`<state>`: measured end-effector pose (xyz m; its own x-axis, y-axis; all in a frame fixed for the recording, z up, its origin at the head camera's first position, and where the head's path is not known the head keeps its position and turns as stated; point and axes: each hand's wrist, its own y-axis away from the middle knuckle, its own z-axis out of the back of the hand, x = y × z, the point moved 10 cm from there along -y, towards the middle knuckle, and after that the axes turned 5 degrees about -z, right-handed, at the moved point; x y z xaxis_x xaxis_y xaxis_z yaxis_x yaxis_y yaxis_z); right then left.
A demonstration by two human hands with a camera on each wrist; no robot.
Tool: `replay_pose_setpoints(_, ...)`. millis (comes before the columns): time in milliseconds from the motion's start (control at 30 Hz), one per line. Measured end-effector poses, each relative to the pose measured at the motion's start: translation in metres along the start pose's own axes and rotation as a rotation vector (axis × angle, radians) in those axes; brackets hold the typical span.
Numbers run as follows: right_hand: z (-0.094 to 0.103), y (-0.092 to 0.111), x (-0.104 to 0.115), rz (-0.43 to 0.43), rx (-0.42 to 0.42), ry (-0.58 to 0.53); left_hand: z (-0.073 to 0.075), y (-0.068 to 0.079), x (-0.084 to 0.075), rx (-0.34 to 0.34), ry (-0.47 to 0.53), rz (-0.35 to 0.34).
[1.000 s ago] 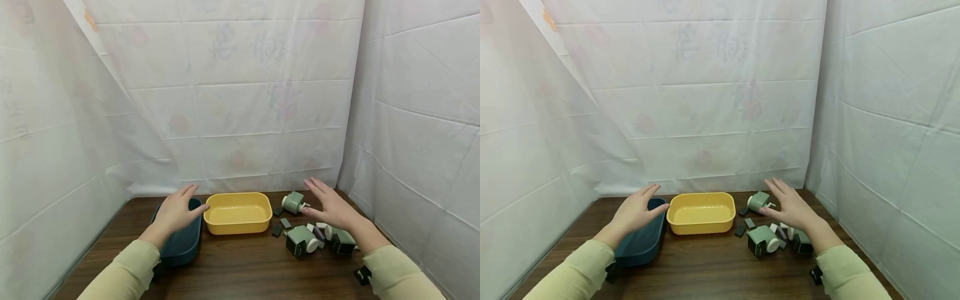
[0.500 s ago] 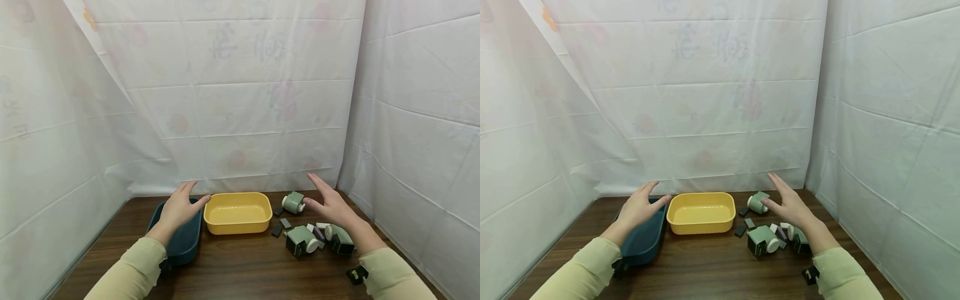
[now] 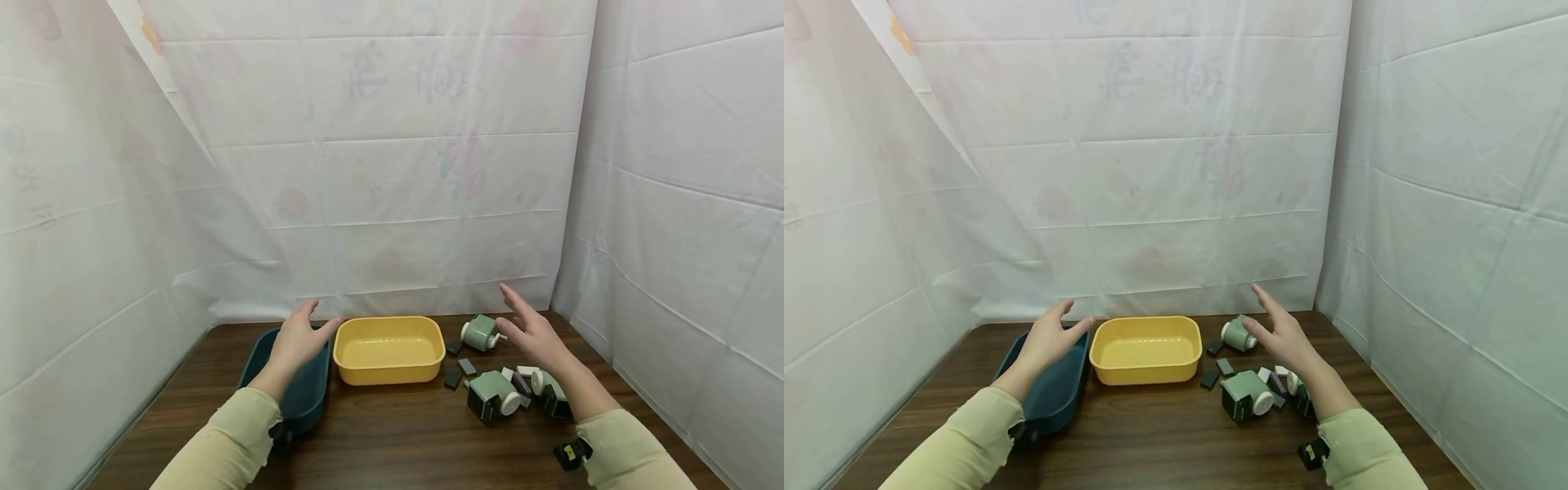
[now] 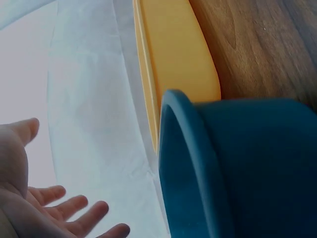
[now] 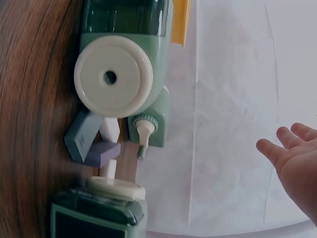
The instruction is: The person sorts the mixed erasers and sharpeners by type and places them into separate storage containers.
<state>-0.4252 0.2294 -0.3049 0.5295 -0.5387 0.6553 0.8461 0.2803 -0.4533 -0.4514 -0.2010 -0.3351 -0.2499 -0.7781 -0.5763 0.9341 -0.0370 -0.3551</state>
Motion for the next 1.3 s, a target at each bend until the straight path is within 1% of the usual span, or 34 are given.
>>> replay_pose_setpoints(200,-0.006,-0.004,-0.006,-0.036,0.005,-0.124,-0.007,-0.001,0.007,0.022,0.011,0.061)
replay_pose_setpoints(433,-0.018,-0.004,-0.012,-0.077,0.037,-0.28,-0.015,0.001,0.014,0.061,0.018,0.097)
replay_pose_setpoints(567,-0.024,-0.005,-0.015,-0.121,0.059,-0.385,-0.017,0.003,0.018,0.073,0.014,0.118)
replay_pose_setpoints(700,-0.027,-0.007,-0.019,-0.163,0.074,-0.482,-0.023,0.003,0.023,0.105,-0.006,0.141)
replay_pose_setpoints(900,-0.033,-0.011,-0.024,-0.2,0.09,-0.593,-0.032,0.001,0.028,0.155,-0.063,0.153)
replay_pose_setpoints(1133,-0.044,-0.012,-0.022,-0.213,0.139,-0.687,-0.042,0.001,0.033,0.185,-0.065,0.168)
replay_pose_setpoints(1300,-0.049,-0.013,-0.026,-0.265,0.142,-0.76,-0.047,0.0,0.031,0.195,-0.061,0.166)
